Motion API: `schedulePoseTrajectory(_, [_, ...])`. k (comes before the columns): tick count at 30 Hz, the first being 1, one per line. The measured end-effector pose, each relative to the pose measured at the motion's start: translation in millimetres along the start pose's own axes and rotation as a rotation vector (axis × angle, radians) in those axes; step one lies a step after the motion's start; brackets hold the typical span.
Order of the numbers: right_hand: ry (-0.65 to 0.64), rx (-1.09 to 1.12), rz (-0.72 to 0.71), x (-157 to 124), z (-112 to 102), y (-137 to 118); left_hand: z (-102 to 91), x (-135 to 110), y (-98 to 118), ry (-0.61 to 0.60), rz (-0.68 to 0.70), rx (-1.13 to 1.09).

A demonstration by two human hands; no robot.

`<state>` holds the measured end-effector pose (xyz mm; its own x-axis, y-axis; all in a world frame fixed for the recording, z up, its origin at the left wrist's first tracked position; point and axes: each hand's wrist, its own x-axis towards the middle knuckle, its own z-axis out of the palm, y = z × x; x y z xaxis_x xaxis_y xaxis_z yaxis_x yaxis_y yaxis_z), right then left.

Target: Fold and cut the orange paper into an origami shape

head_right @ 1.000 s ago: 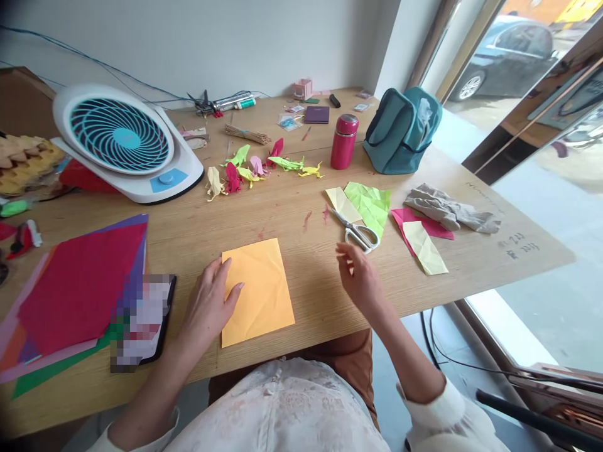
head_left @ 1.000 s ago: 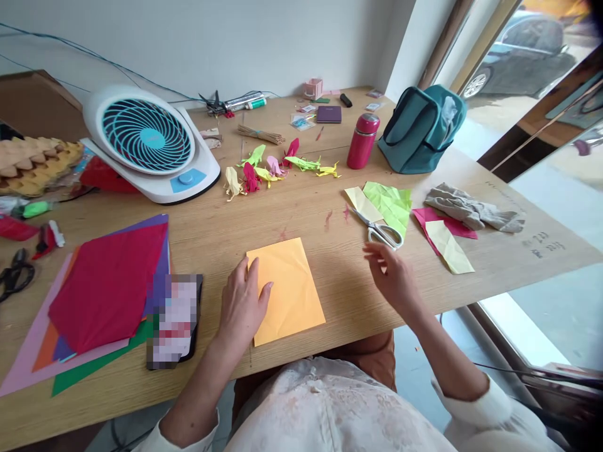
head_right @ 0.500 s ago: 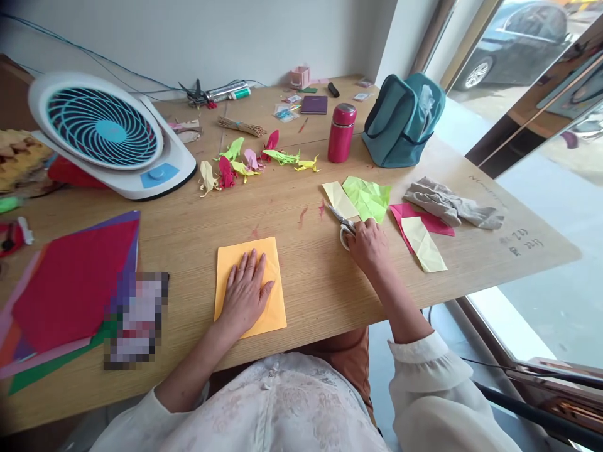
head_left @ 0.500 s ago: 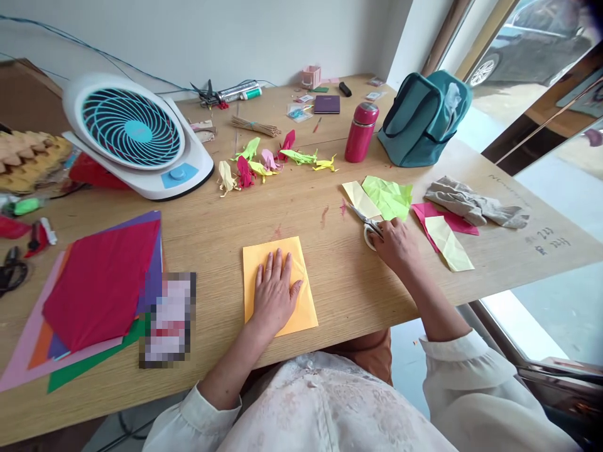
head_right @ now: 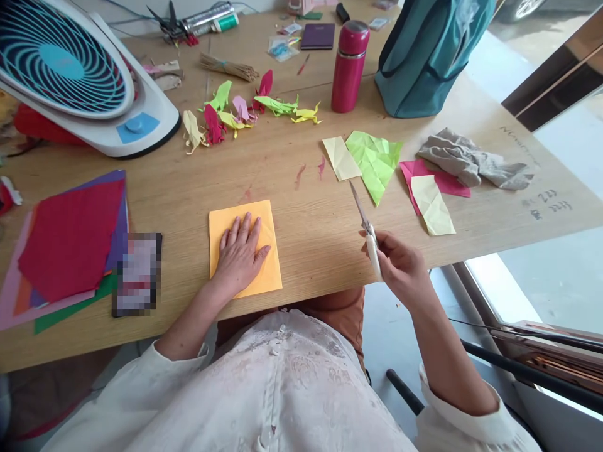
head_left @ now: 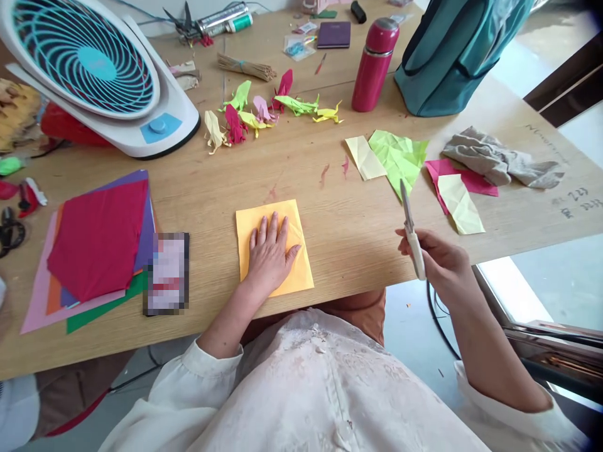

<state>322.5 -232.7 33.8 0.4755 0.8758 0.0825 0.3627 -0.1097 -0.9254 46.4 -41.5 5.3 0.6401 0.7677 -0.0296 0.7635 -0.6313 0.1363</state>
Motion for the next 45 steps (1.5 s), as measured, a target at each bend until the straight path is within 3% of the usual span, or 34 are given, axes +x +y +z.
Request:
schedulePoseTrajectory(3, [-0.203,0.385,0.153,-33.9,0.1,7.9,-4.5,-2.2,5.1,-0.036,-0.022,0.051])
schedulePoseTrajectory(7, [-0.496,0.746,0.355,-78.1,25.8,23.7,-7.4,-6.0,12.4,-0.051,-0.047,0.069])
schedulePoseTrajectory(10, [-0.709,0.834,0.464,-103.2,51.7,31.7,-8.1,-8.6,16.8,-0.052,-0.051,0.065])
schedulePoseTrajectory(13, [-0.805,0.867,0.412,-117.2,70.4,37.0,-7.8,-9.7,19.1,-0.034,-0.049,0.06])
schedulePoseTrajectory(18, [-0.843,0.923,0.339,-129.0,89.1,47.3,-3.4,-8.6,19.7,0.005,-0.059,0.065])
schedulePoseTrajectory(29, [-0.87,1.056,0.333,-150.1,123.4,64.2,-9.0,-2.9,22.1,0.02,-0.058,0.059])
schedulePoseTrajectory(45, [-0.829,1.101,0.36,-149.3,135.8,36.0,-13.2,-6.1,26.8,0.001,-0.083,0.045])
